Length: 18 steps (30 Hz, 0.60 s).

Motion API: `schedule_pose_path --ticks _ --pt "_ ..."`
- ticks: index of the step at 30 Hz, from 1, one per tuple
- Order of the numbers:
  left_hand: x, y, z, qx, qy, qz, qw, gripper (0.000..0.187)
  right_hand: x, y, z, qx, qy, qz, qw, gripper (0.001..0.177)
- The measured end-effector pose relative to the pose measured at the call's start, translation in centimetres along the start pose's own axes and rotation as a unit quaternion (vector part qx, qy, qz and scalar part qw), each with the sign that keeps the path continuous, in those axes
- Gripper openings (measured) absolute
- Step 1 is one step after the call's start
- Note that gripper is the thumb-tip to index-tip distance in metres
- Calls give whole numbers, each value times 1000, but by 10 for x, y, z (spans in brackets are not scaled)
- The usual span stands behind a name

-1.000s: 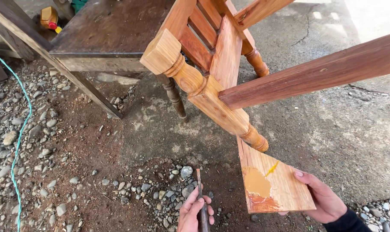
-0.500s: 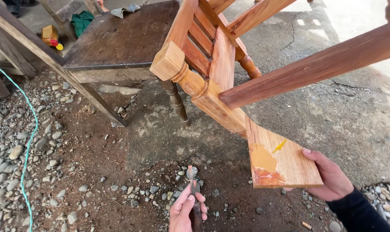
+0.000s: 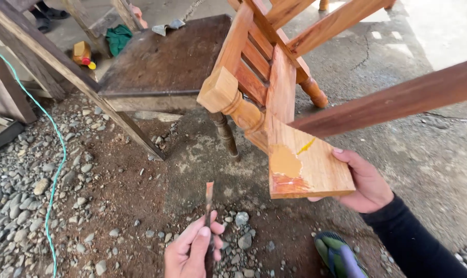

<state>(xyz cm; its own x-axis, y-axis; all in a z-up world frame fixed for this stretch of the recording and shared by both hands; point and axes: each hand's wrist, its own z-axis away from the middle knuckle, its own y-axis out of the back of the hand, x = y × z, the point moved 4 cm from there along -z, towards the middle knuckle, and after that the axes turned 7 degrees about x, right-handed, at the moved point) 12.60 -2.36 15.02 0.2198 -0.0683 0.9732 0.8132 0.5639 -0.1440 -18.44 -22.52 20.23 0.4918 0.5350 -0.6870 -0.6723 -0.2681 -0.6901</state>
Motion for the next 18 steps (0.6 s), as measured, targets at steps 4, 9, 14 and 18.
schedule_pose_path --ticks 4,9,14,18 --pt "17 4 -33 32 -14 -51 998 37 -13 -3 -47 42 -16 1 999 64" --pt "45 -18 -75 33 -42 -128 990 38 -50 -3 -93 -14 -50 -4 999 60" --pt "74 -49 -105 68 -32 -140 987 41 -79 -5 -126 43 -41 30 998 59" --pt "54 -25 -133 25 2 -159 987 45 -89 -20 -145 -20 -65 -26 997 64"
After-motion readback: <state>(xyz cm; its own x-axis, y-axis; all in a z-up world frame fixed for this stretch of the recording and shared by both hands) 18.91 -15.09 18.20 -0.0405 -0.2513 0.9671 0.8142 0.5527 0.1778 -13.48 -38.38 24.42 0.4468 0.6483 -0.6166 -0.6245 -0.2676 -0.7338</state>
